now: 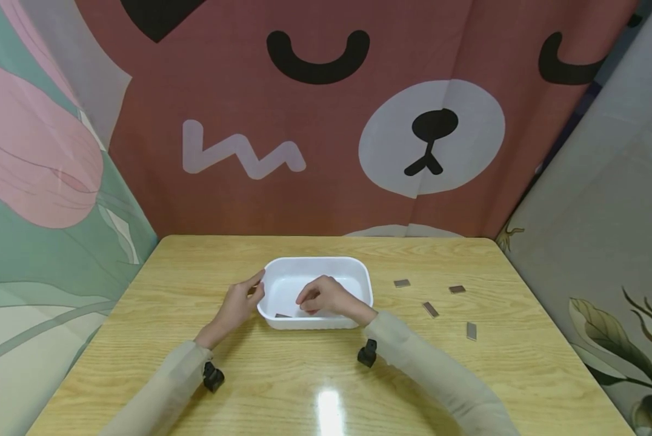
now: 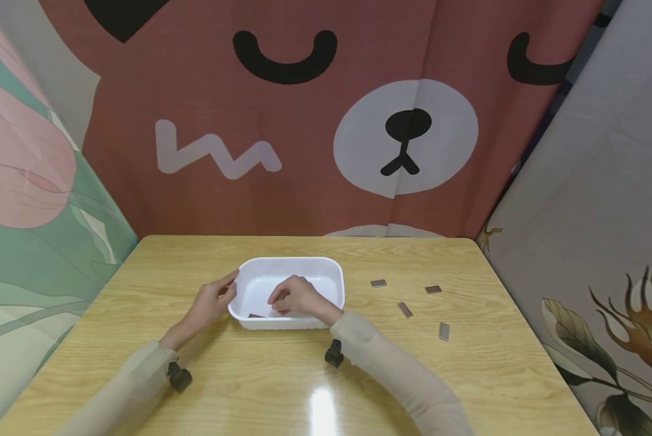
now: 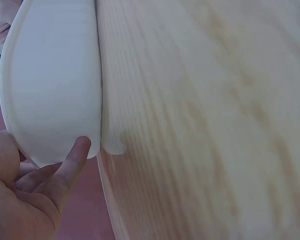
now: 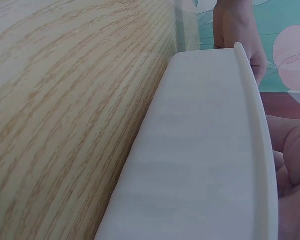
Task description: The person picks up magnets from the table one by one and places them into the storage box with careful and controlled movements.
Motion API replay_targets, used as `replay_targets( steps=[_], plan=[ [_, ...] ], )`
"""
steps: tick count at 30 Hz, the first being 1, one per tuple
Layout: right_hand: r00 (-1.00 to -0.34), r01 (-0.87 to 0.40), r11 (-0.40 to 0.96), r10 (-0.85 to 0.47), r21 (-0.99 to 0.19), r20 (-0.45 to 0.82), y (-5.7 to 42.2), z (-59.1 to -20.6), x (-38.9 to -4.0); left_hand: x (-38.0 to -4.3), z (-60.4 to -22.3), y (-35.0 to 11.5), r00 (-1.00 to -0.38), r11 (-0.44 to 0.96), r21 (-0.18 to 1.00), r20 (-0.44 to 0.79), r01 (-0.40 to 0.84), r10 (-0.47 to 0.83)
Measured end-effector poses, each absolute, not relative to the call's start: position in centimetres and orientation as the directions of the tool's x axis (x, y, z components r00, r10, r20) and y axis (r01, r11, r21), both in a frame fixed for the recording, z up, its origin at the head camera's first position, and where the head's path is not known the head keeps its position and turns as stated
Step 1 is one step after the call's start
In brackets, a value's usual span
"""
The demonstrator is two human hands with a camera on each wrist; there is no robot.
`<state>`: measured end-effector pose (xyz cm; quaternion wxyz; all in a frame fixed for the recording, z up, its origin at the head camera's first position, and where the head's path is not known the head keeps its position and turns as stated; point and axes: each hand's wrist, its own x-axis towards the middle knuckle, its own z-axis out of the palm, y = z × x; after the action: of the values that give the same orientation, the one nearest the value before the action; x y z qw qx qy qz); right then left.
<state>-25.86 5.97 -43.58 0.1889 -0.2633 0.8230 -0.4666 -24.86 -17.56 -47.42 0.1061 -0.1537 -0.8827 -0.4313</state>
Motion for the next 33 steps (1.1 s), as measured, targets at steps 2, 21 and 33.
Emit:
replay_targets(
  steps=[2,21,33],
  plan=[
    [-0.792,-0.255,0.424,-0.608,-0.869,-0.065,6.1,-43.6,-25.9,-24.9,-47.4,-17.6,-0.929,0.583,0.725,0.324,0.366,0.18],
    [-0.805,-0.328,0.497,-0.592,-0.804,-0.038,7.3,-43.0,-25.4,-24.9,-47.4,-17.6,-0.926,0.595,0.712,0.328,0.372,0.187],
    [-0.79,-0.39,0.509,-0.613,-0.767,-0.005,7.9,-42.7,-25.1,-24.8,-47.4,-17.6,-0.929,0.599,0.713,0.325,0.364,0.178]
  ],
)
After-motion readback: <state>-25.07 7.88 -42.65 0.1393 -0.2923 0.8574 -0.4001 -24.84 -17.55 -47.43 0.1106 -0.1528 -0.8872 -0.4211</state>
